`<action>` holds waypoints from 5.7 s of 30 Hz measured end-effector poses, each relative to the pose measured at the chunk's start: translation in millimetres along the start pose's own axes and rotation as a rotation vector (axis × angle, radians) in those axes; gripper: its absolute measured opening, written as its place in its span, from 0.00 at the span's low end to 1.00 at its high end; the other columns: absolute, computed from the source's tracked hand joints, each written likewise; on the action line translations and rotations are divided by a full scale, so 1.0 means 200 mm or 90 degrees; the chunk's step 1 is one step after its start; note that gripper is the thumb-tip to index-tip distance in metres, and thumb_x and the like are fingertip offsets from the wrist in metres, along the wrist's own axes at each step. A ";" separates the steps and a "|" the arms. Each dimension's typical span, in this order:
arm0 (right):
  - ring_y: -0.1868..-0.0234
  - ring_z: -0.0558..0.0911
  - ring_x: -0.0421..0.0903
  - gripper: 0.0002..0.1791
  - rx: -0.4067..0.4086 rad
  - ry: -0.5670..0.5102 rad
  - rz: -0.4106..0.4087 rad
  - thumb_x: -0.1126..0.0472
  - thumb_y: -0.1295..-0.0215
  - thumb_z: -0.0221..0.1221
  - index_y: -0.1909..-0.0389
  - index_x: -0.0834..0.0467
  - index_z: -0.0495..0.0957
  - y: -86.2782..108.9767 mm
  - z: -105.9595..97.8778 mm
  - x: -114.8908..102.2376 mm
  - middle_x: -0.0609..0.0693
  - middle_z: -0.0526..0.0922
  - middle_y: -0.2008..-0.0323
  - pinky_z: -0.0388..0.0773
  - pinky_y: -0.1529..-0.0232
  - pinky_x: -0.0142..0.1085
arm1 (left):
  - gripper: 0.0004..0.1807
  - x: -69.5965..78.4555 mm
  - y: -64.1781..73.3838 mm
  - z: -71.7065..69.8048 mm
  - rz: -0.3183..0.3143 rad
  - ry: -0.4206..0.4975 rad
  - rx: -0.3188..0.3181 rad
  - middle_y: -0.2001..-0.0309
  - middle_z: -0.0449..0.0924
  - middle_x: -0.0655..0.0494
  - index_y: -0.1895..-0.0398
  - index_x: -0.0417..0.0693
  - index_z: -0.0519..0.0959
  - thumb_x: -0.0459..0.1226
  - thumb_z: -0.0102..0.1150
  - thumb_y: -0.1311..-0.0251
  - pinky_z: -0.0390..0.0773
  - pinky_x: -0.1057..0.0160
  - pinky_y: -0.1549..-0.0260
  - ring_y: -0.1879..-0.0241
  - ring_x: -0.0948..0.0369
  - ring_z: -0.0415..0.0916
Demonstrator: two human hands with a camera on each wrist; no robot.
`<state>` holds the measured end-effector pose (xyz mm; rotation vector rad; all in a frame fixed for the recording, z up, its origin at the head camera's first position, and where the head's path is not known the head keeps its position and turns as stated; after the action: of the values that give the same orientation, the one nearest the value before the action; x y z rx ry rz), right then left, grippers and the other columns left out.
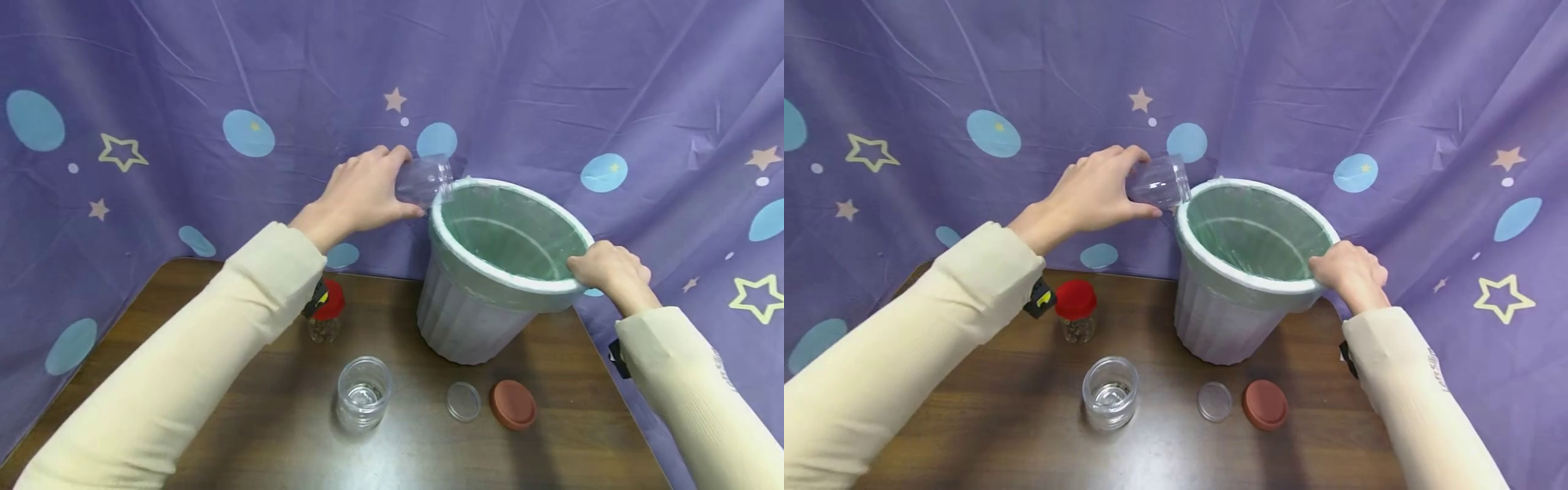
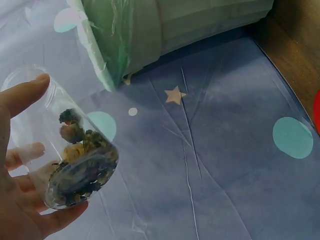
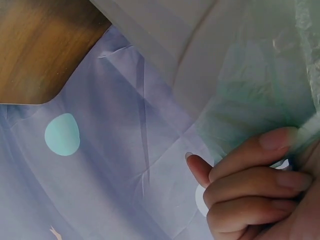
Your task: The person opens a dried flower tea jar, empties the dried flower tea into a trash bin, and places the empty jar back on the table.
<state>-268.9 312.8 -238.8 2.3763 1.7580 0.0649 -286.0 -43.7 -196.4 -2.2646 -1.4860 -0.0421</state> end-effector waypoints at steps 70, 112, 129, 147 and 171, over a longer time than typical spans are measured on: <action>0.46 0.71 0.73 0.27 0.014 -0.028 0.013 0.48 0.38 0.43 0.56 0.70 0.71 0.00 0.01 0.00 0.75 0.71 0.49 0.71 0.57 0.58 | 0.21 0.18 -0.02 0.28 0.339 -0.365 0.346 0.51 0.76 0.49 0.44 0.62 0.75 0.30 0.45 0.33 0.62 0.44 0.35 0.47 0.51 0.71; 0.45 0.71 0.74 0.29 0.024 -0.031 0.021 0.49 0.38 0.43 0.52 0.72 0.70 0.00 0.01 0.00 0.76 0.71 0.47 0.71 0.54 0.61 | 0.44 0.13 0.01 0.27 0.253 -0.281 0.166 0.39 0.68 0.39 0.26 0.57 0.60 0.34 0.65 0.49 0.69 0.47 0.40 0.40 0.44 0.68; 0.45 0.71 0.74 0.29 0.028 -0.035 0.020 0.49 0.39 0.43 0.54 0.72 0.70 0.00 0.01 0.00 0.76 0.71 0.47 0.71 0.55 0.61 | 0.42 0.03 0.02 0.21 0.068 0.158 -0.015 0.35 0.67 0.46 0.29 0.51 0.63 0.42 0.71 0.48 0.65 0.49 0.37 0.38 0.49 0.64; 0.45 0.71 0.74 0.28 0.033 -0.043 0.020 0.49 0.39 0.42 0.54 0.72 0.71 0.00 0.02 0.00 0.76 0.71 0.47 0.71 0.56 0.60 | 0.41 0.04 0.00 0.19 0.022 0.261 0.010 0.38 0.70 0.48 0.34 0.46 0.66 0.39 0.76 0.53 0.66 0.55 0.33 0.37 0.53 0.67; 0.45 0.71 0.74 0.29 0.028 -0.039 0.027 0.49 0.39 0.43 0.53 0.72 0.70 0.00 0.01 0.00 0.77 0.71 0.46 0.71 0.55 0.60 | 0.37 0.11 -0.02 0.15 0.221 0.126 0.051 0.40 0.70 0.48 0.36 0.46 0.71 0.20 0.53 0.55 0.67 0.54 0.35 0.39 0.47 0.67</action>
<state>-268.6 312.4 -241.7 2.4191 1.7001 -0.0412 -286.7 -11.1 -216.7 -2.3433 -0.9658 -0.0967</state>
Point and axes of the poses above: each hand's wrist, its own y-axis away from the middle knuckle, its own z-axis out of the palm, x = y × z, the point moved 1 cm from there along -y, towards the middle knuckle
